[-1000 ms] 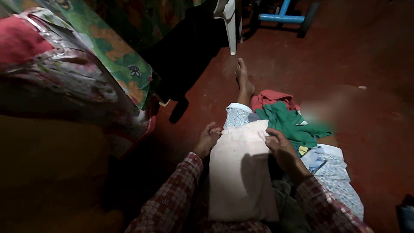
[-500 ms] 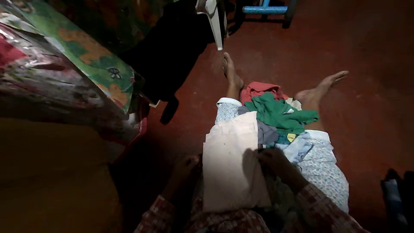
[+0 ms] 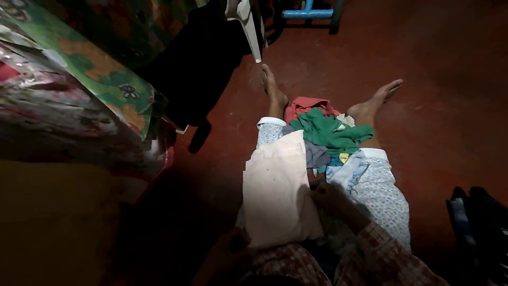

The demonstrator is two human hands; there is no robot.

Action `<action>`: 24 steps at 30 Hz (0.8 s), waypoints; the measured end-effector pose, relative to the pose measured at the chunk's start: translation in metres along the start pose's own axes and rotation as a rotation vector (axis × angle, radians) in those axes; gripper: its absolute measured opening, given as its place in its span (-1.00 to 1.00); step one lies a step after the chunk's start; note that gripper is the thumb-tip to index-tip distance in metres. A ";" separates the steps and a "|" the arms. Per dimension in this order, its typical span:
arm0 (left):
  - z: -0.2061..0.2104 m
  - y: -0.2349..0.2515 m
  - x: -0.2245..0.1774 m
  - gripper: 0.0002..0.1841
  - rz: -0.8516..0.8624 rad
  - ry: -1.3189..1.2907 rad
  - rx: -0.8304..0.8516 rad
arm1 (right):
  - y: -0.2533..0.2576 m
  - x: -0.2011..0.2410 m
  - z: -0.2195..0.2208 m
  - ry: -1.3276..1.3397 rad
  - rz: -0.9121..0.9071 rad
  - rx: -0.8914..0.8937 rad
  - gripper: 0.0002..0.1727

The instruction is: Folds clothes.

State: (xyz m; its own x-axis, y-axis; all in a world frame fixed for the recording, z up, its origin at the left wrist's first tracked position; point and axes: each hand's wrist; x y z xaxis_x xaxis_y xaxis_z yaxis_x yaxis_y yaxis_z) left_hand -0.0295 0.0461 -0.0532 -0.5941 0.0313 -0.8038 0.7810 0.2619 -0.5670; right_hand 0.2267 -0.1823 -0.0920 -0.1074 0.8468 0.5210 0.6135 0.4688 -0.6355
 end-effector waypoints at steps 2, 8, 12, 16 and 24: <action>0.006 -0.004 0.003 -0.66 0.066 0.007 -0.067 | -0.001 0.000 0.000 -0.038 -0.027 0.005 -0.56; 0.015 -0.010 0.014 -0.60 0.213 -0.076 -0.116 | -0.007 -0.004 0.007 0.014 -0.057 -0.047 -0.61; 0.015 -0.009 0.018 -0.45 0.228 -0.113 -0.122 | -0.012 -0.004 0.006 0.029 -0.047 -0.040 -0.56; 0.018 -0.010 0.015 -0.43 0.207 -0.114 -0.132 | -0.009 -0.009 0.010 0.003 -0.087 -0.038 -0.60; 0.015 -0.010 0.015 -0.53 0.184 -0.080 -0.118 | -0.015 -0.013 0.010 0.092 -0.049 -0.063 -0.67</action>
Point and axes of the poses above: each hand's wrist, its own y-axis towards the middle knuckle, its own z-axis out of the palm, x = y × z, and after that the axes turned 12 degrees about -y, right-handed
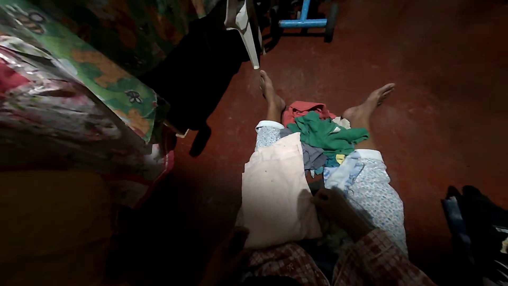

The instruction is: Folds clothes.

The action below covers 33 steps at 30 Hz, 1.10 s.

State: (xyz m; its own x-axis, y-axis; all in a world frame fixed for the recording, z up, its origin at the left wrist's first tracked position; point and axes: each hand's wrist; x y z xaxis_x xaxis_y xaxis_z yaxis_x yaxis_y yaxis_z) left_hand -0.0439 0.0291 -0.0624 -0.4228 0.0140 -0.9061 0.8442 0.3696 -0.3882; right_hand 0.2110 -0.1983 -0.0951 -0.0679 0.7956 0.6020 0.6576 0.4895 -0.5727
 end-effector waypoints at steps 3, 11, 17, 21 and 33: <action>-0.002 -0.003 -0.002 -0.56 -0.017 -0.011 0.006 | -0.005 0.004 -0.002 0.026 0.003 -0.001 -0.68; -0.009 -0.004 0.010 -0.59 0.127 -0.040 0.095 | -0.006 -0.008 0.008 -0.099 -0.132 -0.140 -0.67; -0.009 -0.002 0.013 -0.69 0.285 0.128 0.072 | -0.050 -0.034 0.041 -0.401 -0.685 -0.381 -0.40; -0.008 0.002 0.009 -0.70 0.293 0.199 0.076 | -0.059 -0.030 0.051 -0.556 -0.653 -0.294 -0.56; 0.009 0.010 -0.006 -0.64 0.349 0.605 -0.189 | -0.078 0.009 0.021 -0.642 -0.805 -0.516 -0.77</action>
Point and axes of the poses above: each hand's wrist, its own y-axis towards the middle knuckle, its own z-axis out of the palm, x = y × z, and after that the axes turned 12 degrees about -y, right-handed
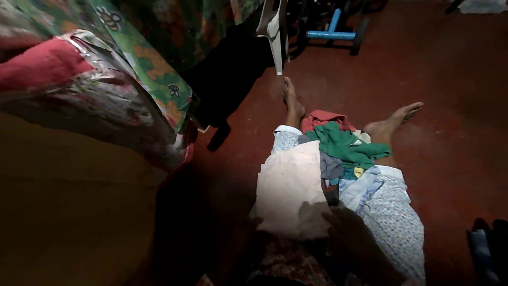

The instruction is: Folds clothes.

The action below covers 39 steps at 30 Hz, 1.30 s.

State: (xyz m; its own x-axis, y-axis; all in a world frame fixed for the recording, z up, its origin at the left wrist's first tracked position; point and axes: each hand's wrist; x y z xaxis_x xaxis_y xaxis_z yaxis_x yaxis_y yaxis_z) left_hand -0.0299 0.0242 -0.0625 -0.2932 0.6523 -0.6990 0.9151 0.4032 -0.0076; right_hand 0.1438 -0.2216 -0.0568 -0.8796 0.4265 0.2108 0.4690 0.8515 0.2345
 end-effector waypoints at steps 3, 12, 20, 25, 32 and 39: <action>-0.022 0.011 -0.014 -0.77 0.076 -0.055 -0.292 | 0.008 -0.005 -0.006 -0.042 -0.077 -0.266 -0.82; -0.098 0.054 -0.118 -0.74 -0.546 -0.005 0.474 | -0.019 0.027 -0.020 0.149 -0.337 -0.059 -0.79; -0.025 0.080 0.003 -0.52 0.102 -1.141 0.387 | -0.013 0.022 -0.009 0.201 -0.361 -0.066 -0.78; 0.033 0.116 -0.036 -0.53 -0.057 -0.896 0.873 | 0.050 0.037 -0.052 0.149 -0.139 0.631 -0.61; -0.003 0.145 0.038 0.13 -0.194 -1.477 0.523 | 0.097 -0.030 0.012 1.002 0.567 -0.089 -0.72; -0.024 0.115 0.044 -0.29 -0.603 -1.131 0.192 | 0.078 -0.042 0.061 1.134 0.881 0.248 -0.66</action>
Point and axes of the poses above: each hand's wrist, its own y-axis towards the middle knuckle, its own z-axis out of the palm, x = y × z, and after that the axes turned 12 degrees about -y, right-handed
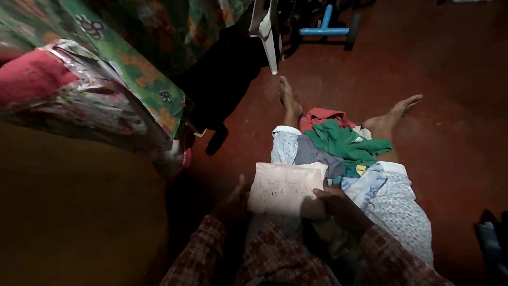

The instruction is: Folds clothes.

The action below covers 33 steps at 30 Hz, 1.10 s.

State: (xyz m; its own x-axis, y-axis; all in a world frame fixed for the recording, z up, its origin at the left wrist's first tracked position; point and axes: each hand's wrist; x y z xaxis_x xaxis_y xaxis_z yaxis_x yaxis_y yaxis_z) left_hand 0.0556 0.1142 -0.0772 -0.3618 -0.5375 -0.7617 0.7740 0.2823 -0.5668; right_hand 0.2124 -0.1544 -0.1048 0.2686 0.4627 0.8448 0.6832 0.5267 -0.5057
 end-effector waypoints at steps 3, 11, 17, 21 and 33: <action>0.030 -0.009 -0.003 -0.66 0.158 0.257 -0.178 | -0.015 0.024 0.011 -0.150 -0.123 -0.163 -0.60; 0.038 0.000 0.029 -0.63 0.391 0.490 -0.416 | -0.023 0.022 0.031 -0.459 -0.139 -0.451 -0.45; 0.032 -0.001 0.035 -0.68 0.325 0.380 -0.402 | -0.011 0.004 0.023 -0.574 -0.069 -0.374 -0.56; 0.023 -0.013 0.027 -0.33 0.264 0.396 -0.332 | -0.026 0.020 0.032 -0.920 -0.486 -0.474 -0.42; 0.026 -0.036 0.014 -0.40 0.695 0.543 -0.189 | -0.016 0.037 0.104 -1.107 -0.375 0.047 -0.39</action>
State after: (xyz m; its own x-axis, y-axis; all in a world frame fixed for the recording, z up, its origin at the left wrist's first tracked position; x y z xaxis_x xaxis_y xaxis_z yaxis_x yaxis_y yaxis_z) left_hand 0.0356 0.0759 -0.0594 -0.0771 0.2390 -0.9680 0.8288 0.5550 0.0710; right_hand 0.1407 -0.0719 -0.0834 -0.6987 0.6288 0.3412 0.5617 0.7776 -0.2826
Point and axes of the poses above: each hand's wrist, its own y-axis towards the middle knuckle, its own z-axis out of the palm, x = y × z, and after that the axes turned 12 degrees about -y, right-handed
